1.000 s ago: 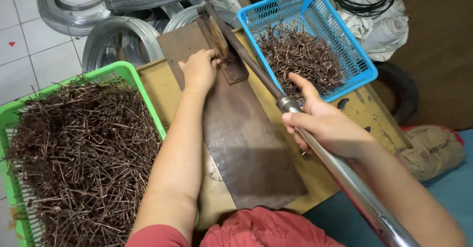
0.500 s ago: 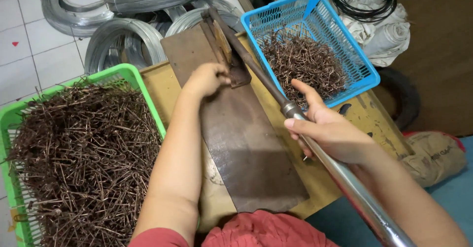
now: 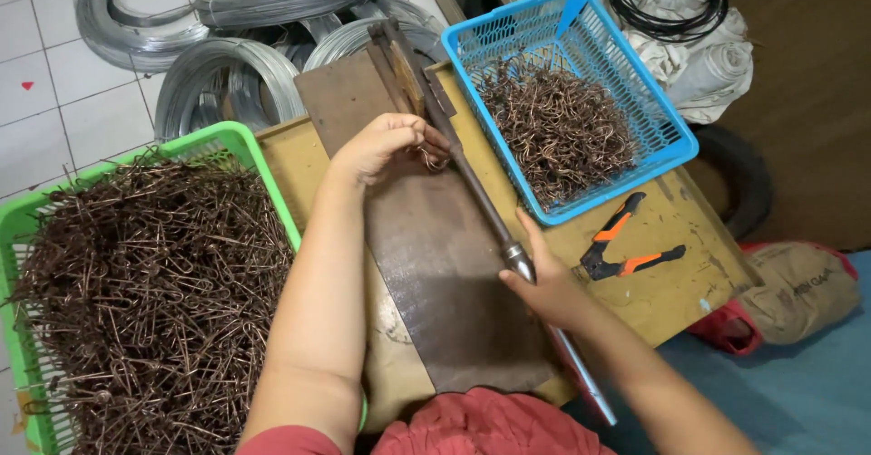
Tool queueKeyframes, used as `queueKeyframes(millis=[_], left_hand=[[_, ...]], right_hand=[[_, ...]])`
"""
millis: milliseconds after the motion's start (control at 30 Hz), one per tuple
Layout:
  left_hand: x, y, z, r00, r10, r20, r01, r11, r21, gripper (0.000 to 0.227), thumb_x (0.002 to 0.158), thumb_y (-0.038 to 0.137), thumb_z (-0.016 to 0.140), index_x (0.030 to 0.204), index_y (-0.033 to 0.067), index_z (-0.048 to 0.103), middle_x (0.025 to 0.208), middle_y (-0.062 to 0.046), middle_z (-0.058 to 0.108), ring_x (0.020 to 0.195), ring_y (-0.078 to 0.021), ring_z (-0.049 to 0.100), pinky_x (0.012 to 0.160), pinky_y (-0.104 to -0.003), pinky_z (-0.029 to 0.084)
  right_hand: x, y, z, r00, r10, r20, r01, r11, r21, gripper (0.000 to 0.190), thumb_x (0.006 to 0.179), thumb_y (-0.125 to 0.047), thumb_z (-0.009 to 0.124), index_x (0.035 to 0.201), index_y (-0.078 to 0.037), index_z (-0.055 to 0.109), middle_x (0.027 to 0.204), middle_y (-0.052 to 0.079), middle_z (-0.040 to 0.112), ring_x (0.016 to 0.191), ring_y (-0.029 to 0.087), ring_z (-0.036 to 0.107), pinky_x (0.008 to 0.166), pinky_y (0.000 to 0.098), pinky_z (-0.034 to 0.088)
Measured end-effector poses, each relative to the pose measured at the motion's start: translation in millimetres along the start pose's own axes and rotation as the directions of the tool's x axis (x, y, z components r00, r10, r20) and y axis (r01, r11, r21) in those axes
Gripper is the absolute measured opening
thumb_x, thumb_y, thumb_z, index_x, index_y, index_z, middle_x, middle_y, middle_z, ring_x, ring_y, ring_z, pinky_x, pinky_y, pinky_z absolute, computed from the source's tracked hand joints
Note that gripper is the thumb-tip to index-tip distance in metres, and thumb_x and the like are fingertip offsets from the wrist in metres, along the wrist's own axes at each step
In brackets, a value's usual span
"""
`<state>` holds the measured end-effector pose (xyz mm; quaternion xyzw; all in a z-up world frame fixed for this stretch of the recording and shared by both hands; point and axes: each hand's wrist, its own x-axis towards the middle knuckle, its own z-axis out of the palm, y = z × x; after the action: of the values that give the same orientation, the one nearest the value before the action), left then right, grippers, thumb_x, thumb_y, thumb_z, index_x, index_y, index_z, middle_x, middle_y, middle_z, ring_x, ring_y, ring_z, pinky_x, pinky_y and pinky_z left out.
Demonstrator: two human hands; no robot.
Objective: The person is bending individual metal wires into a U-shape using a manual bending jig and a long metal lever.
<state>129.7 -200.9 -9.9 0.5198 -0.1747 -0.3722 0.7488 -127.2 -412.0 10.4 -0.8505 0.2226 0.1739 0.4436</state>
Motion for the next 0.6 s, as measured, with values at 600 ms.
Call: queueKeyframes(millis=[600], left_hand=[[-12.9, -3.6, 59.3, 0.904, 0.103, 0.415, -0.045, 0.988, -0.147, 0.043, 0.086, -0.01, 0.086, 0.119, -0.0021, 0.06, 0.099, -0.012, 0.071, 0.081, -0.0219, 0.082, 0.073, -0.035, 0.069]], right_hand=[[18.6, 31.5, 23.2, 0.999, -0.04, -0.01, 0.041, 0.997, 0.066, 0.09, 0.094, -0.031, 0.075, 0.173, -0.04, 0.031, 0.124, 0.03, 0.076, 0.109, 0.042, 0.076, 0.092, 0.0476, 0.061]])
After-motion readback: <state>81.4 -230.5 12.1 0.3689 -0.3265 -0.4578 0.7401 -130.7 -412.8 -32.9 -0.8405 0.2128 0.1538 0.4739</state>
